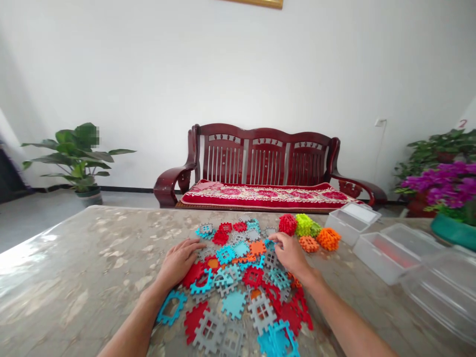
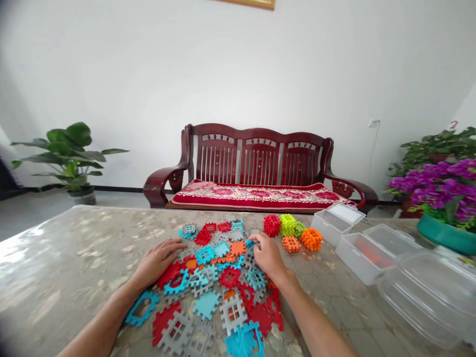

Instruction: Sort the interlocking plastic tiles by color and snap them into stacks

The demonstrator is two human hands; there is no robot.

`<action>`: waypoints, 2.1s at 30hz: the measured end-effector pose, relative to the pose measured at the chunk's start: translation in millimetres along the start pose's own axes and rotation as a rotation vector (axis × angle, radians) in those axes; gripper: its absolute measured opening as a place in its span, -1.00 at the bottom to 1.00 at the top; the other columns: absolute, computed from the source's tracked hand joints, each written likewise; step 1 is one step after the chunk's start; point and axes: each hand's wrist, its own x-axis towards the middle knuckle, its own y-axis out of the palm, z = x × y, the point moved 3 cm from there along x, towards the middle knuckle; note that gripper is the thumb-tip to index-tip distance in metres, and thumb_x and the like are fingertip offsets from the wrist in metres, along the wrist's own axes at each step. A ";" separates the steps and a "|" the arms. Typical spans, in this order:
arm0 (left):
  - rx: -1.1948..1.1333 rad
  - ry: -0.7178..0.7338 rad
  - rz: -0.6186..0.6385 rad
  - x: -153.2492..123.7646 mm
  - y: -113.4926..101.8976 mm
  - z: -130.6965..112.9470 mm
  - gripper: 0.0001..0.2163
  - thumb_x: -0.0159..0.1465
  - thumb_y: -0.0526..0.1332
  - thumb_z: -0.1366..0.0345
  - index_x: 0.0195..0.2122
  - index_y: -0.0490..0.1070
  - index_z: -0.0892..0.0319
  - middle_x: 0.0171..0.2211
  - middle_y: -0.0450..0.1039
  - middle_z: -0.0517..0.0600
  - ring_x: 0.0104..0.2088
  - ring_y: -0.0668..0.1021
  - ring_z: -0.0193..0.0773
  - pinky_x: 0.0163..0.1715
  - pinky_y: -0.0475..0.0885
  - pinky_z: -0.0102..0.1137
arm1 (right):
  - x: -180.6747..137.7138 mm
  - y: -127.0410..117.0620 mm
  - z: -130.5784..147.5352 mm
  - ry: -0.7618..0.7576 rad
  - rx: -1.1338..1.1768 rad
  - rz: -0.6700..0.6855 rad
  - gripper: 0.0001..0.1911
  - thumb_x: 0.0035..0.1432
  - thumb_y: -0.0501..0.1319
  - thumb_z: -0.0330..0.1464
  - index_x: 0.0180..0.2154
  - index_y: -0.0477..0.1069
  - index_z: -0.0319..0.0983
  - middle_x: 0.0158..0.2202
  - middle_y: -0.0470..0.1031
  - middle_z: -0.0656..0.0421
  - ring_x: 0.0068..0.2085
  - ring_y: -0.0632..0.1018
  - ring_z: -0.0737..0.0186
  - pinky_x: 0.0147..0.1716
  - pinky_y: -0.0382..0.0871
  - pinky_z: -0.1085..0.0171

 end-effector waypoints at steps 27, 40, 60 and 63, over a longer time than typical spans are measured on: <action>0.032 0.028 0.014 5.4 2.2 6.8 -0.61 0.28 -0.01 0.17 0.02 0.52 -0.09 0.14 0.47 -0.11 0.16 0.47 -0.15 0.21 0.30 -0.21 | -35.3 -65.3 -78.8 0.335 -0.280 -0.583 -0.34 -0.02 0.27 -0.07 0.09 0.37 -0.24 -0.06 0.53 0.00 -0.06 0.50 -0.05 -0.08 0.31 0.09; 0.021 0.033 0.009 6.5 3.3 10.1 -0.61 0.27 -0.01 0.16 -0.01 0.52 -0.07 0.13 0.47 -0.10 0.15 0.48 -0.15 0.21 0.31 -0.21 | -31.3 -53.1 -99.5 0.431 -0.420 -0.572 -0.38 0.00 0.26 -0.05 0.04 0.38 -0.24 -0.08 0.52 -0.03 -0.10 0.49 -0.07 -0.15 0.30 0.09; -0.024 0.006 0.003 1.5 -7.1 -7.0 -0.63 0.26 0.01 0.23 -0.01 0.53 0.00 0.13 0.48 -0.06 0.14 0.47 -0.15 0.22 0.28 -0.21 | -50.6 -11.3 -38.2 -0.011 -0.265 -0.125 -0.62 0.06 0.25 -0.28 -0.05 0.51 -0.19 -0.10 0.56 0.06 -0.05 0.51 0.00 0.02 0.35 0.07; -0.025 0.008 0.007 1.5 -6.2 -6.7 -0.63 0.28 0.00 0.21 -0.01 0.53 -0.01 0.13 0.47 -0.06 0.15 0.46 -0.16 0.21 0.28 -0.21 | -49.9 -9.3 -39.8 -0.033 -0.171 -0.178 -0.57 0.01 0.21 -0.37 -0.02 0.48 -0.19 -0.07 0.52 0.07 -0.01 0.50 0.05 0.07 0.34 0.09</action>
